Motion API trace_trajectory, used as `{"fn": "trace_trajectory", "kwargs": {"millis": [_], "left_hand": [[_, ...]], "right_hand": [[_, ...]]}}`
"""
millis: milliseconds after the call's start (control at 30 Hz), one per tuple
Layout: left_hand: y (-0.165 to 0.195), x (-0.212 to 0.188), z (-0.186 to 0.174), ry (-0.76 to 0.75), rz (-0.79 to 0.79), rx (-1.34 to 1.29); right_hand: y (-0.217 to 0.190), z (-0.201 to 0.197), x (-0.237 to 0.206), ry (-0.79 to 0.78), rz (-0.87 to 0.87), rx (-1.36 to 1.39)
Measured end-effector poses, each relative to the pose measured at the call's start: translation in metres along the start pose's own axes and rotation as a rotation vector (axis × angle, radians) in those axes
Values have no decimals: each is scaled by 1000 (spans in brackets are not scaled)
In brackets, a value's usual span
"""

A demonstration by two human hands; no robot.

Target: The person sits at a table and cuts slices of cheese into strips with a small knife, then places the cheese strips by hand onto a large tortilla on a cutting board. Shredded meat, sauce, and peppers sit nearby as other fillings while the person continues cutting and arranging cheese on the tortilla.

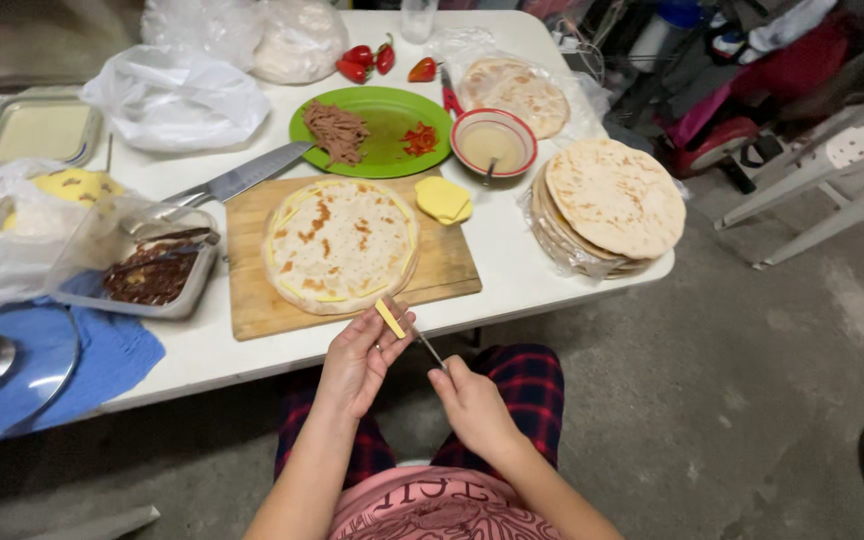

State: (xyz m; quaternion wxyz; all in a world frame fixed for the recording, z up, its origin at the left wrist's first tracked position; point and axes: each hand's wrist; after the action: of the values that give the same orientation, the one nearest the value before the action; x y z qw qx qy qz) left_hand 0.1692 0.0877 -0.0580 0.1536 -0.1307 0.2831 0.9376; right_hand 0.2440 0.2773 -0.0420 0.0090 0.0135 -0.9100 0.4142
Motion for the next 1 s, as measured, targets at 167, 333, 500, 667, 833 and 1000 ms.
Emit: {"fn": "trace_trajectory", "kwargs": {"millis": [167,333,500,667,833,1000], "left_hand": [[-15,-2,15,44,62,96],[-25,2,23,62,84,134],[-26,9,36,67,87,166],[-32,18,49,15,81,209],[-39,19,51,20,89,201],[-33,12,41,67,118,311]], "right_hand": [[-13,-4,-10,95,-24,-122],[-14,-10,-10,120,-44,-144],[-8,-17,-3,117,-50,-151],[7,-24,8,111,-32,-210],[15,-18,11,187,-43,-304],[15,-8,12,247,-91,-333]]}}
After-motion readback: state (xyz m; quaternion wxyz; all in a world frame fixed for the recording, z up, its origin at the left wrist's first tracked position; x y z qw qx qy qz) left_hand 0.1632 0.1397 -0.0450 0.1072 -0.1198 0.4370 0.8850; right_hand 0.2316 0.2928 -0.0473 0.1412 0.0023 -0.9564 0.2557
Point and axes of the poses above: each hand's wrist, its own x-axis towards the middle knuckle, its own z-axis out of the palm, y = z × x, and after that the axes turned 4 degrees about y, right-handed
